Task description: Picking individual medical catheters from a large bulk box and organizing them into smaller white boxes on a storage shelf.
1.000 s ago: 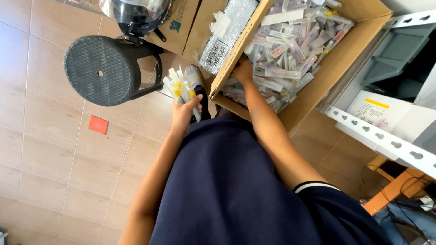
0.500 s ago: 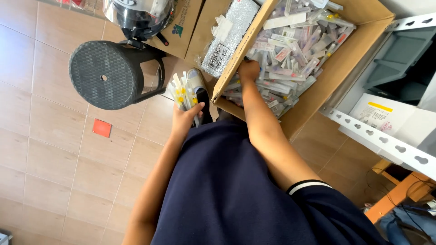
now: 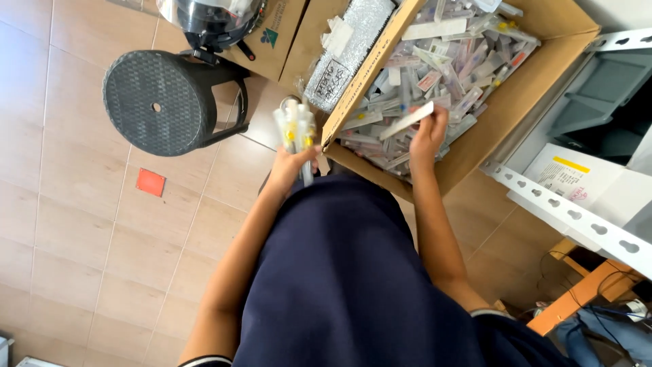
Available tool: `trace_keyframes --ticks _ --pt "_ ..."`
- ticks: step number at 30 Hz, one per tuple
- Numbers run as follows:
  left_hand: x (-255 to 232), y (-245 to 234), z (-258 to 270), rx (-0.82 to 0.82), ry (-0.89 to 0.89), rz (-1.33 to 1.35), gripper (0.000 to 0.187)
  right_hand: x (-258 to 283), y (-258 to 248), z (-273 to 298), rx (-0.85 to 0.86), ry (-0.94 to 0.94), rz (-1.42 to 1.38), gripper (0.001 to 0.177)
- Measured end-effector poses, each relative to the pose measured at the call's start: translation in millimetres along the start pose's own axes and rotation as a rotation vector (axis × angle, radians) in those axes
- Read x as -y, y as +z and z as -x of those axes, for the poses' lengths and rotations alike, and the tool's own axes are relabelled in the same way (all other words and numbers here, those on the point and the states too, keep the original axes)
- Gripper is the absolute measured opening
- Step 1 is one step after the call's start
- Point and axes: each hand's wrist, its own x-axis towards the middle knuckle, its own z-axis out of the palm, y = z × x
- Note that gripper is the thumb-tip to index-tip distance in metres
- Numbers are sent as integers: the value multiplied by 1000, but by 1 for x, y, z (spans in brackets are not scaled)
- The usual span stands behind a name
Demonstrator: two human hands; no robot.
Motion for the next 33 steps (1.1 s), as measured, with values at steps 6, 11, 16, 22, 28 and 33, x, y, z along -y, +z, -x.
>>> trace_keyframes --ticks 6,11,16,22,28,33 --pt "13 25 -22 426 -252 224 48 168 46 84 579 -856 527 23" --pt "-4 37 -20 579 -187 390 50 166 68 97 830 -1124 720 12" --pt "19 45 -15 415 36 164 29 148 52 95 1031 -1016 852 11" --pt "9 36 -14 368 132 11 25 163 46 88 876 -511 517 11" --pt "39 14 -7 397 7 128 31 51 50 11 567 -448 828 18" --pt "20 16 15 600 67 -1 40 -53 70 -24 806 -531 1117 44"
